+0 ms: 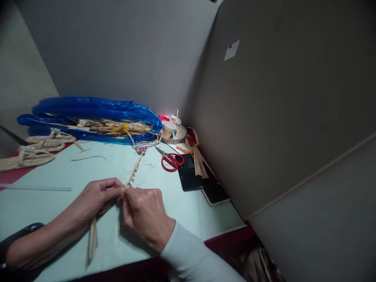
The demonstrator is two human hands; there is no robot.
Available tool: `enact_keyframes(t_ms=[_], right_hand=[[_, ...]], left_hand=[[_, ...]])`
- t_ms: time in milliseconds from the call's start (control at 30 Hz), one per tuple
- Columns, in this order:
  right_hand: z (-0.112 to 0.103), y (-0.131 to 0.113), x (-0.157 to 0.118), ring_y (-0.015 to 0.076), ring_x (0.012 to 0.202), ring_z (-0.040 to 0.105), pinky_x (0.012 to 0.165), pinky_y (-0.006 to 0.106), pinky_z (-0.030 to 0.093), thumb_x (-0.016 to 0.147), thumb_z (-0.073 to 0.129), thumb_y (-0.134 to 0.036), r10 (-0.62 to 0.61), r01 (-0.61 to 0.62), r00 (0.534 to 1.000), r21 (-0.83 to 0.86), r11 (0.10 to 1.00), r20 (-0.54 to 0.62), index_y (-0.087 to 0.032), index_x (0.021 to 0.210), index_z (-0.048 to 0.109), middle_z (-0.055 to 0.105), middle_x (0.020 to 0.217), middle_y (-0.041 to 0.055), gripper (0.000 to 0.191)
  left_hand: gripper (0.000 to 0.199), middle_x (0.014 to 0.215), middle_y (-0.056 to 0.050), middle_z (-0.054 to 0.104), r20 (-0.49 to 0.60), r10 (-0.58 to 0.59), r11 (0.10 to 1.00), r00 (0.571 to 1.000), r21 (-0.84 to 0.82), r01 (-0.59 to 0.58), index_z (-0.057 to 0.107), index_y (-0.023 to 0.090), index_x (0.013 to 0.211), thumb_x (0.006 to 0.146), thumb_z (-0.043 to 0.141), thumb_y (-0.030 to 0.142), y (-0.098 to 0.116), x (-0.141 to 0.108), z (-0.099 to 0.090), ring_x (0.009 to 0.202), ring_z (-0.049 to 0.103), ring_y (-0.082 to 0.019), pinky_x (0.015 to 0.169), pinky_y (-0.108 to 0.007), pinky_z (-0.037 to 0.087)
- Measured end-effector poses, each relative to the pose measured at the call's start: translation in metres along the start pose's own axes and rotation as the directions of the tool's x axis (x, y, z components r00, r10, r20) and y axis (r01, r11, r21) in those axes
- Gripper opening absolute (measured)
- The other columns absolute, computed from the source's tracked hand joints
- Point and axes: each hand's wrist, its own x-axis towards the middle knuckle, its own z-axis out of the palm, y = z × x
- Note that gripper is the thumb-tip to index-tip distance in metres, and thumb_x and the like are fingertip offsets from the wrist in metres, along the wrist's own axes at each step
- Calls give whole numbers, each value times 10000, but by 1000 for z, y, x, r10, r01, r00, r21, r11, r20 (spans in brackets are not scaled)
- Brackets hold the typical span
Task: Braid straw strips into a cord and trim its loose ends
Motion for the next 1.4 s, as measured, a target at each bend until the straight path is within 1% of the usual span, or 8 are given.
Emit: enact_keyframes(t_ms=[300,400,500,600,833,1033,1267,1400], right_hand=[[1,-1,1,166,598,515,539,318,230,864,462,-136,-244,249,963,-37,968,113,-161,775,614,663,728,78,178],[-5,-7,2,169,622,538,580,305,307,925,506,-286,-143,141,987,39,989,69,-183,756,641,657,708,61,239],[-10,-8,5,181,692,570,658,304,375,982,464,-329,107,-101,994,141,985,-33,-156,835,675,675,774,89,310],[-11,-2,12,164,690,577,661,280,398,996,483,-333,252,-250,967,296,922,34,-136,921,680,678,782,68,288],[-1,8,23,83,516,418,542,207,348,990,495,-347,202,-338,936,581,741,286,-176,690,548,558,603,-35,350],[0,5,25,95,498,399,560,223,339,965,499,-318,267,-381,925,640,667,271,-173,597,541,466,492,-45,397],[4,6,21,119,570,467,605,238,361,922,551,-296,346,-391,917,633,668,201,-155,585,645,601,553,-1,377],[5,8,18,110,514,425,554,242,339,917,567,-330,362,-403,910,634,660,201,-146,641,702,580,536,-14,358]], left_hand=[[231,580,108,514,73,53,996,996,-74,-47,640,162,841,960,623,359,2,-7,-6,373,383,-45,354,-186,342],[215,600,102,530,80,56,993,995,-104,-47,634,162,832,952,637,340,7,-11,-7,391,412,-49,367,-186,365],[215,611,97,543,70,34,992,997,-124,-25,630,161,821,956,631,328,9,-13,-6,393,412,-47,359,-181,350],[225,563,117,483,73,30,990,997,-137,-20,631,163,827,965,615,339,8,-13,-4,362,346,-40,338,-179,296],[249,614,82,575,105,118,989,987,-96,-109,639,171,851,943,620,401,8,-14,-8,395,383,-59,384,-207,314],[272,577,50,586,131,170,985,977,-5,-171,657,180,782,814,637,449,19,-23,-9,430,377,-86,448,-242,278],[344,406,84,406,62,173,968,983,171,-181,685,201,720,827,544,496,19,-26,-16,382,300,-112,436,-251,200],[296,517,7,617,-18,258,915,966,326,-238,652,240,663,828,548,463,19,-36,-16,468,492,-164,491,-270,318]])
